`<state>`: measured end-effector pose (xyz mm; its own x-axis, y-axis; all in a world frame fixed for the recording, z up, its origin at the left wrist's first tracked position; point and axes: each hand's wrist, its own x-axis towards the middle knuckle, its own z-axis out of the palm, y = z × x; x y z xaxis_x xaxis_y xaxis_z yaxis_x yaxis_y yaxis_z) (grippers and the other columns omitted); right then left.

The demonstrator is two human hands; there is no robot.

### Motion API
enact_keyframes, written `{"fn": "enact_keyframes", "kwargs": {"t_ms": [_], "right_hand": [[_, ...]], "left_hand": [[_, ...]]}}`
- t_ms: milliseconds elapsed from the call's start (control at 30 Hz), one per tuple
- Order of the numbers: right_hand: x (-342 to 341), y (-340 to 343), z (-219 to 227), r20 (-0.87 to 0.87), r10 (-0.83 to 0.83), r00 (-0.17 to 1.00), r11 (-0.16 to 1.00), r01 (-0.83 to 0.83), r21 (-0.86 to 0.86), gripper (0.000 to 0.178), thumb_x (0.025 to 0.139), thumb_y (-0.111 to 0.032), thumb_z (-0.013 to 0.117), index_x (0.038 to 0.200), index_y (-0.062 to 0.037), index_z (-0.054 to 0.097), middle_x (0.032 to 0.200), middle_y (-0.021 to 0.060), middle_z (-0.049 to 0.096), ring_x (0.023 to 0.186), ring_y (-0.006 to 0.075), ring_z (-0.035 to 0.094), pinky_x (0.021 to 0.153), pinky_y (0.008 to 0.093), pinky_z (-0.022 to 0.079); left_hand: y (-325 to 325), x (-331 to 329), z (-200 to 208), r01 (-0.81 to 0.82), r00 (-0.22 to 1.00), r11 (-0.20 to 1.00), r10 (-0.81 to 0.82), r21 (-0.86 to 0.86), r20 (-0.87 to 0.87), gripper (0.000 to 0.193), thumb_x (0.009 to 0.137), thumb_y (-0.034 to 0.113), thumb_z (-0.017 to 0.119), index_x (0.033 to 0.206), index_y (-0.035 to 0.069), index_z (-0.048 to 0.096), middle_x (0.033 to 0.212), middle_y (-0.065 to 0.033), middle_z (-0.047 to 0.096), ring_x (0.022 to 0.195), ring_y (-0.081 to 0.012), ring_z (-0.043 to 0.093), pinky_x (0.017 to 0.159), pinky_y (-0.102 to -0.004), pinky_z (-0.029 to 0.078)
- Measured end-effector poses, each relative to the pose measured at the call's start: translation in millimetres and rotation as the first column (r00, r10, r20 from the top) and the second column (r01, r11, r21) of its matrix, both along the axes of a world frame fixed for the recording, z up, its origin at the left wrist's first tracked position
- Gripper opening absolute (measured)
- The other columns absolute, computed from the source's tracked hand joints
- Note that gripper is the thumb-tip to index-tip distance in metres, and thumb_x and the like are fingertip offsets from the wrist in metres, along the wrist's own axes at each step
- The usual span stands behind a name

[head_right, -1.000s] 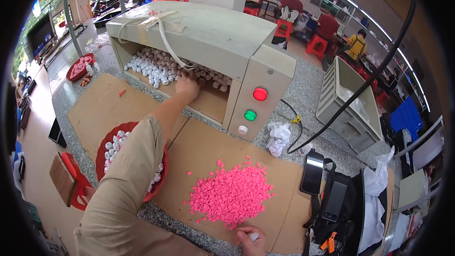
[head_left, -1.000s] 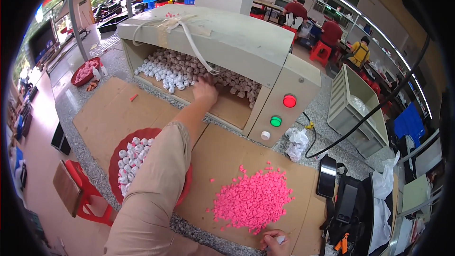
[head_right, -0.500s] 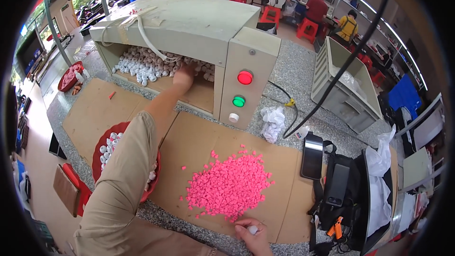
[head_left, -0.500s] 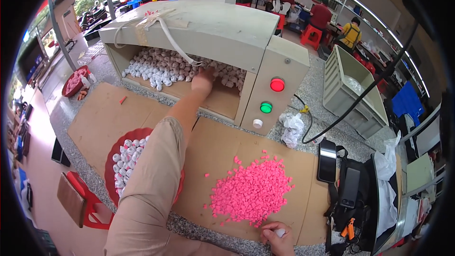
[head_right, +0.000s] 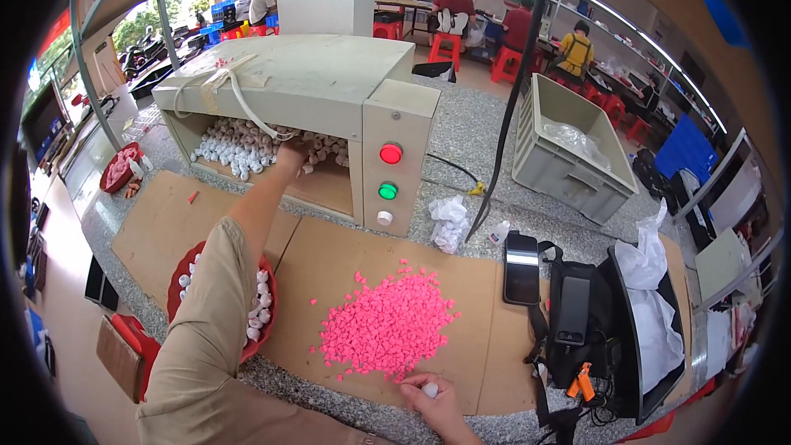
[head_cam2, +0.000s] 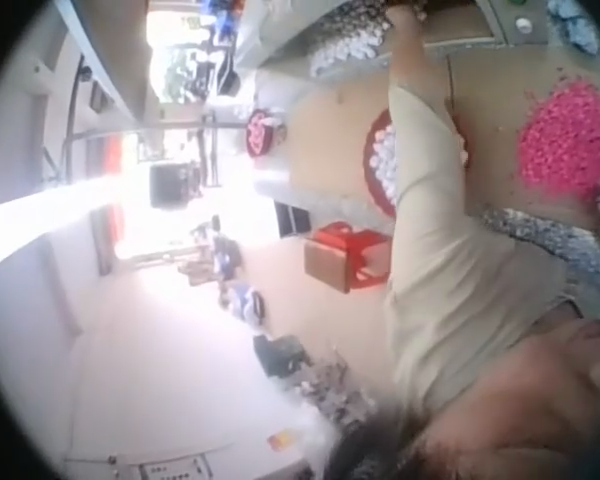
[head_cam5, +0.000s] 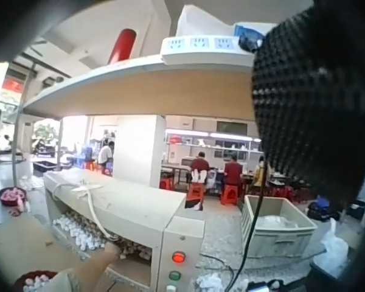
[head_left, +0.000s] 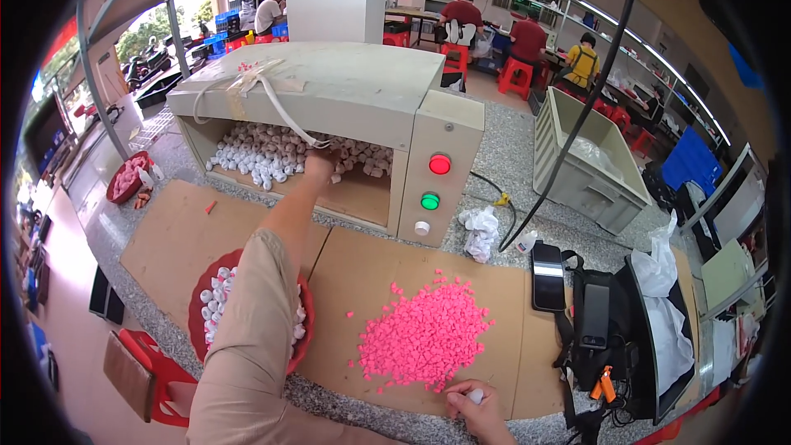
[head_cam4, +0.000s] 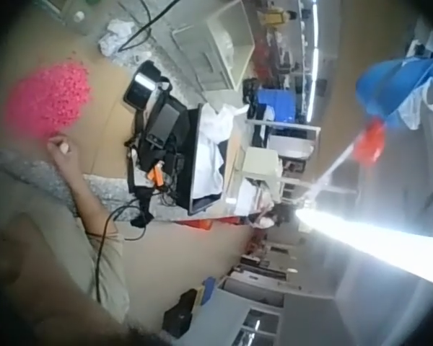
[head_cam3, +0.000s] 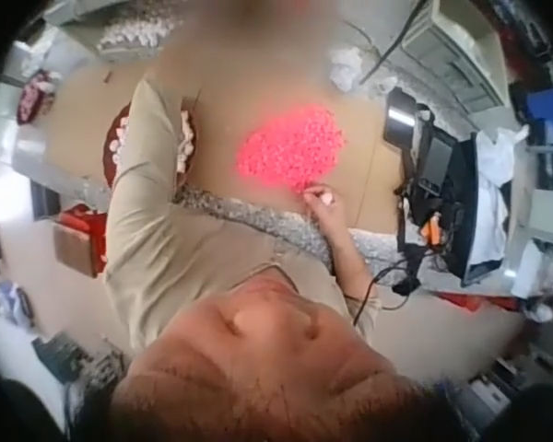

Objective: Glue small pink decorative pieces onto white circular toy components.

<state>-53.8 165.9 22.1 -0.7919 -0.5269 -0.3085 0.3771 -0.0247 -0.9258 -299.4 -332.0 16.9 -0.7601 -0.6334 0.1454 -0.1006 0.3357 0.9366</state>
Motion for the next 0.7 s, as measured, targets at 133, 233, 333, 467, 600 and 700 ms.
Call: {"fn": "enact_keyframes", "kwargs": {"t_ms": [133,233,333,467,600,700], "right_hand": [[2.1,3.2,-1.5,0.096,-0.102,0.990,0.986,0.113,-0.121,0.009,0.075,-0.007,0.058,0.078,0.0010,0.054,0.057,0.0068,0.052,0.045,0.0124,0.048,0.040,0.0249,0.040],[-0.1,6.2,-0.3,0.189,-0.104,0.976,0.966,0.145,-0.214,0.009,0.076,-0.006,0.059,0.081,-0.0002,0.056,0.063,0.0048,0.054,0.050,0.0096,0.049,0.044,0.0224,0.040],[-2.8,0.3,2.8,0.203,-0.136,0.970,0.959,0.180,-0.217,0.008,0.076,-0.007,0.058,0.080,-0.0011,0.054,0.061,0.0043,0.052,0.049,0.0094,0.048,0.043,0.0227,0.039],[-5.2,-1.1,7.7,0.077,-0.221,0.972,0.956,0.232,-0.178,0.009,0.076,-0.009,0.058,0.076,-0.0019,0.052,0.055,0.0034,0.049,0.046,0.0098,0.046,0.040,0.0228,0.037],[-7.8,1.8,8.2,-0.011,-0.253,0.967,0.952,0.247,-0.182,0.008,0.077,-0.009,0.057,0.075,-0.0026,0.052,0.056,0.0020,0.048,0.046,0.0084,0.045,0.042,0.0213,0.036],[-5.5,2.0,7.8,-0.059,-0.271,0.961,0.947,0.256,-0.195,0.008,0.077,-0.009,0.058,0.075,-0.0031,0.053,0.057,0.0012,0.049,0.046,0.0074,0.045,0.042,0.0205,0.036]], "left_hand": [[34.8,39.9,39.8,0.237,0.958,0.712,-0.283,0.661,-0.039,0.016,0.081,0.022,0.052,0.075,0.009,0.046,0.057,-0.0009,0.044,0.042,-0.0116,0.040,0.031,-0.0225,0.031],[83.8,92.7,74.0,0.329,0.827,0.546,-0.561,0.771,0.044,0.020,0.085,0.026,0.048,0.093,0.007,0.049,0.057,-0.0015,0.046,0.044,-0.0103,0.042,0.034,-0.0203,0.033],[141.1,156.8,81.3,0.496,0.664,0.482,-0.747,0.722,0.043,0.030,0.085,0.034,0.047,0.099,0.007,0.048,0.060,-0.0004,0.048,0.046,-0.0091,0.045,0.036,-0.0193,0.034],[236.2,242.6,70.0,0.834,0.480,0.549,-0.772,0.055,0.416,0.029,0.082,0.032,0.051,0.084,0.003,0.054,0.067,-0.0056,0.053,0.059,-0.0159,0.053,0.051,-0.0286,0.041],[320.7,316.0,16.1,0.762,0.595,0.358,-0.716,-0.539,0.365,0.019,0.073,0.021,0.058,0.086,0.009,0.055,0.077,-0.0068,0.052,0.071,-0.0205,0.053,0.058,-0.0311,0.043],[350.7,330.3,-4.8,0.516,0.705,0.154,-0.635,-0.843,0.315,0.025,0.070,0.025,0.060,0.088,0.009,0.055,0.079,-0.0029,0.050,0.074,-0.0192,0.050,0.061,-0.0297,0.043]]}}
